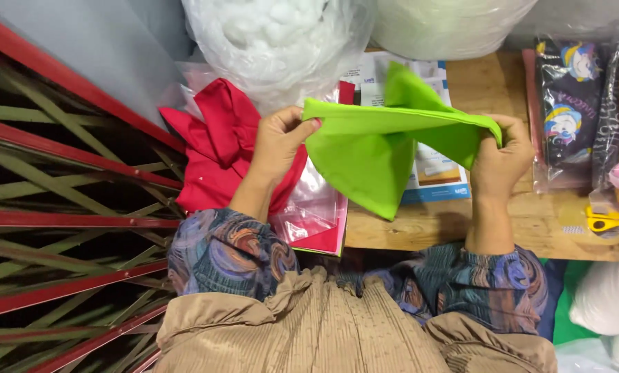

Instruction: Stuffing a green fabric pouch with white fiberfill by hand

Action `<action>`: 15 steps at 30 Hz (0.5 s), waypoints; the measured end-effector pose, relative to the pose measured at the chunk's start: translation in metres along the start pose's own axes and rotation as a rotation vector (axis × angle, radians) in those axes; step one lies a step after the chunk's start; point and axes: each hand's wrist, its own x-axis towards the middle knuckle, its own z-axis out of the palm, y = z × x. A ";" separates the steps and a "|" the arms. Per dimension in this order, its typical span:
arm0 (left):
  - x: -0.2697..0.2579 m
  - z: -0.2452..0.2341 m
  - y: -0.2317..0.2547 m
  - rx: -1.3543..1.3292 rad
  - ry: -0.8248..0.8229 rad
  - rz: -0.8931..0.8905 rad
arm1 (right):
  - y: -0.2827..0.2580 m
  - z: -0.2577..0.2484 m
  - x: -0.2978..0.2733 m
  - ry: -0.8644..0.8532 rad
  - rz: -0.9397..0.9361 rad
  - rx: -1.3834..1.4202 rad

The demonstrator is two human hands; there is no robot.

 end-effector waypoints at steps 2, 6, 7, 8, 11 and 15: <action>0.000 0.003 -0.003 -0.001 0.017 -0.022 | 0.005 0.001 0.000 0.002 0.013 0.013; 0.001 0.004 -0.009 -0.012 0.020 -0.050 | 0.008 0.002 0.000 0.003 0.047 0.010; 0.000 0.006 -0.009 -0.012 0.021 -0.045 | 0.001 0.003 -0.001 0.002 0.042 0.013; 0.000 0.007 -0.010 0.013 0.020 -0.048 | -0.006 0.005 -0.001 -0.026 0.001 -0.184; 0.000 0.009 -0.027 0.022 0.034 -0.071 | -0.028 0.022 -0.012 -0.056 -0.219 -0.464; -0.001 0.016 -0.053 -0.245 0.034 -0.232 | -0.061 0.065 -0.055 -0.180 -0.505 -0.407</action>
